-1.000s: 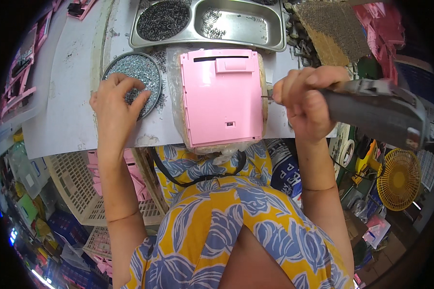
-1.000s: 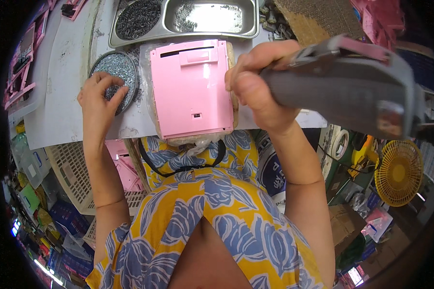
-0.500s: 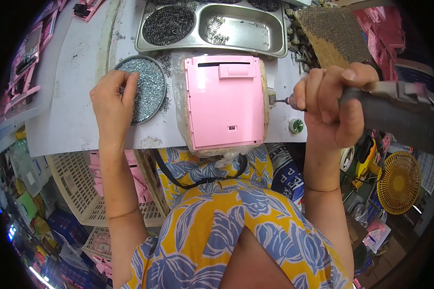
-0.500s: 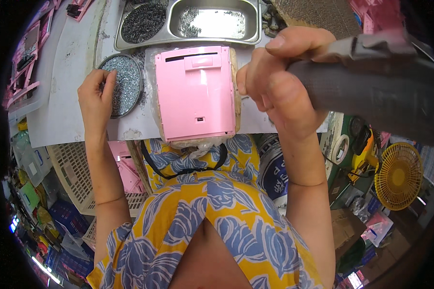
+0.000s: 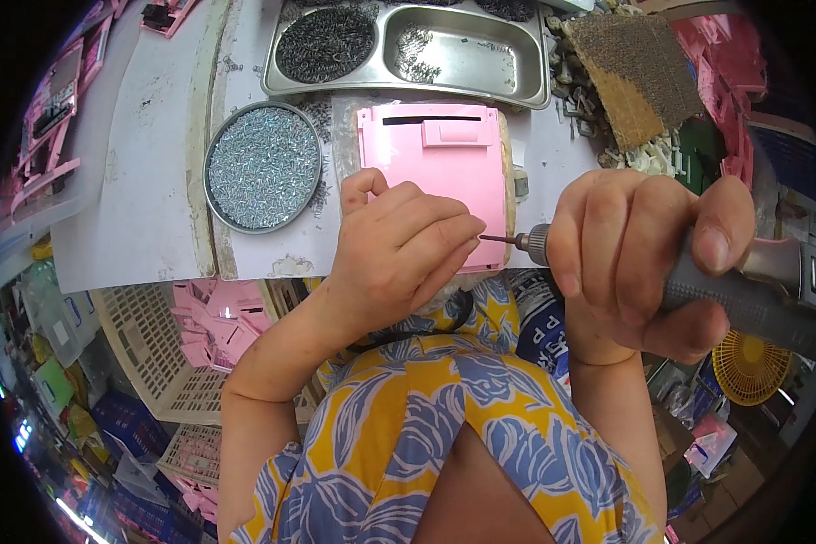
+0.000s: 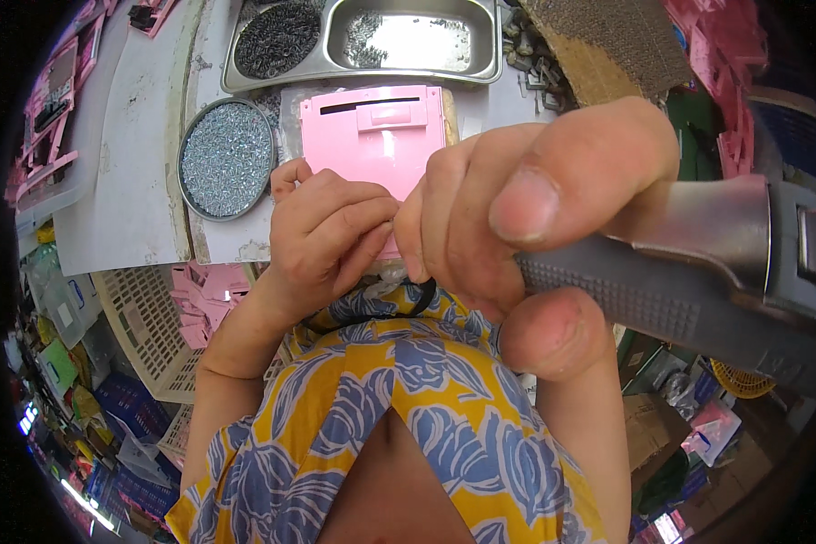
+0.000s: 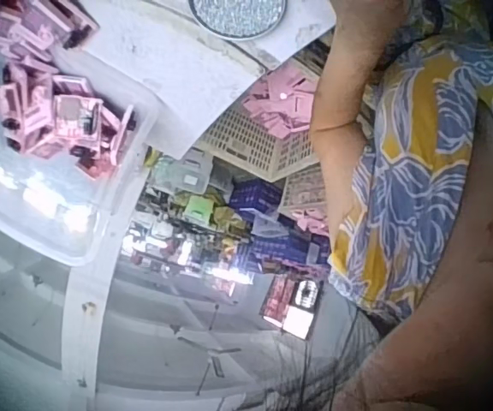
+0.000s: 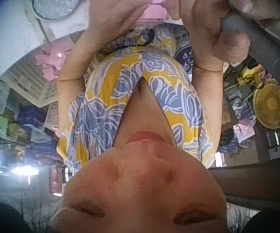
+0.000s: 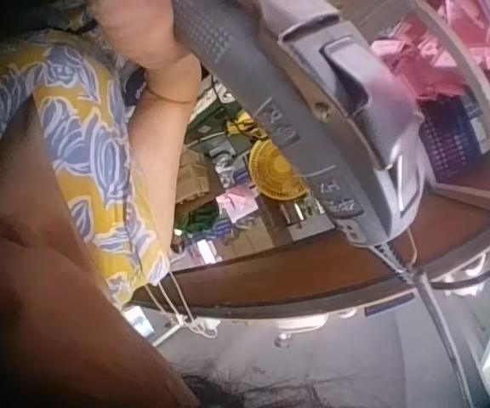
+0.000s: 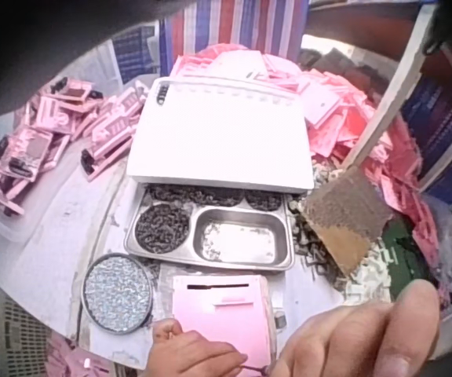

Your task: Soldering components and assembling a pink electronic toy device.

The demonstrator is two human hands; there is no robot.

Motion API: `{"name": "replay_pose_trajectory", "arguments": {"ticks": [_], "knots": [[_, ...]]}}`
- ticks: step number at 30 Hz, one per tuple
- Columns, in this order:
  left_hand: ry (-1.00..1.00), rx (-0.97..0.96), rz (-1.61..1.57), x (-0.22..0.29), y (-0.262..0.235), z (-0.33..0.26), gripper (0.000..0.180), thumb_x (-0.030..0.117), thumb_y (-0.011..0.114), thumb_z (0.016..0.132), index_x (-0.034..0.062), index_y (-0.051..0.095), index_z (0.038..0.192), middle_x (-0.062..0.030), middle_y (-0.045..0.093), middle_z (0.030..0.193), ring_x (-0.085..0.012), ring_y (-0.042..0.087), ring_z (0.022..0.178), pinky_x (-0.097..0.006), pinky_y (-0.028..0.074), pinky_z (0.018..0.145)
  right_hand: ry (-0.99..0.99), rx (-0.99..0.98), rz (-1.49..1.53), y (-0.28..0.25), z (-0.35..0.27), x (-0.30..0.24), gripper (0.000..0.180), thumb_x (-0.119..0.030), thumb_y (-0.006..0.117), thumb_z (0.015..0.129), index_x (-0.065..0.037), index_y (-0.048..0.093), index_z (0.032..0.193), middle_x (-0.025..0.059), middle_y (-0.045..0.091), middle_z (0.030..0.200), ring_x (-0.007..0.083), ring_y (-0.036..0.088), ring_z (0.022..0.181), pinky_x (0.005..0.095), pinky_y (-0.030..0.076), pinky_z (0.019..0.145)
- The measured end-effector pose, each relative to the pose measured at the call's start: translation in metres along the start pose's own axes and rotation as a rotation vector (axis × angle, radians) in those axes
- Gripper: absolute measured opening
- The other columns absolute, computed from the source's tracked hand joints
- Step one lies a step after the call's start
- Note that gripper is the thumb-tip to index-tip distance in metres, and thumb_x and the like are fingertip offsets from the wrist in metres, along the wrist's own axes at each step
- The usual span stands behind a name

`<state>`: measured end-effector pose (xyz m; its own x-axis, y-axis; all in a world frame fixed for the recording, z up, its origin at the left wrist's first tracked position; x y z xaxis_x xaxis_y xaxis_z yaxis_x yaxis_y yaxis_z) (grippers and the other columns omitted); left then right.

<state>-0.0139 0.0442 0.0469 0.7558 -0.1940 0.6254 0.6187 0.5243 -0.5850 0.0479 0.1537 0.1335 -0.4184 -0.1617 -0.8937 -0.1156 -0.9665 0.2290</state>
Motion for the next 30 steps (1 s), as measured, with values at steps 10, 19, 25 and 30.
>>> {"name": "replay_pose_trajectory", "arguments": {"ticks": [10, 19, 25, 30], "knots": [[0.074, 0.026, -0.068, -0.003, 0.000, 0.003, 0.018, 0.011, 0.080, 0.079, 0.0123, 0.068, 0.092, 0.0011, 0.067, 0.088, -0.0181, 0.059, 0.072, -0.040, 0.038, 0.077, -0.039, 0.051, -0.026, 0.005, 0.001, 0.010, 0.032, -0.038, 0.068, 0.099, -0.019, 0.053, 0.120, -0.0072, 0.050, 0.064, 0.0081, 0.047, 0.052, 0.0273, 0.047, 0.055], [-0.109, -0.042, -0.236, -0.047, 0.013, 0.021, 0.024, 0.009, 0.074, 0.084, 0.0051, 0.053, 0.072, -0.0103, 0.051, 0.066, -0.0318, 0.051, 0.061, -0.042, 0.041, 0.057, -0.263, 0.325, -0.174, -0.095, 0.014, 0.036, 0.021, -0.014, 0.054, 0.101, -0.009, 0.058, 0.121, 0.0000, 0.043, 0.068, 0.0124, 0.040, 0.056, 0.0353, 0.045, 0.061], [-0.161, -0.050, -0.304, -0.053, 0.011, 0.024, 0.021, 0.007, 0.072, 0.084, 0.0038, 0.055, 0.072, -0.0110, 0.052, 0.067, -0.0309, 0.052, 0.061, -0.041, 0.041, 0.057, -0.192, 0.359, -0.160, -0.107, 0.007, 0.058, 0.022, -0.010, 0.060, 0.099, -0.005, 0.056, 0.120, 0.0007, 0.044, 0.065, 0.0127, 0.044, 0.055, 0.0374, 0.049, 0.061], [-0.149, 0.014, -0.332, -0.053, 0.010, 0.024, 0.019, 0.006, 0.072, 0.083, 0.0031, 0.056, 0.073, -0.0113, 0.052, 0.067, -0.0307, 0.053, 0.063, -0.041, 0.043, 0.058, -0.148, 0.324, -0.190, -0.101, 0.008, 0.071, 0.015, -0.008, 0.062, 0.098, -0.006, 0.054, 0.110, 0.0015, 0.044, 0.064, 0.0129, 0.045, 0.054, 0.0352, 0.047, 0.058]]}}
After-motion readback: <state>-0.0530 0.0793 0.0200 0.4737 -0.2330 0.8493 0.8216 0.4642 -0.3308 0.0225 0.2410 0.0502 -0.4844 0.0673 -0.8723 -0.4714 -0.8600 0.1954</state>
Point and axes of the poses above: each hand's wrist, its own z-axis towards the middle knuckle, its own y-axis out of the palm, x = y × z, the point moved 9 cm from there along z, towards the middle knuckle
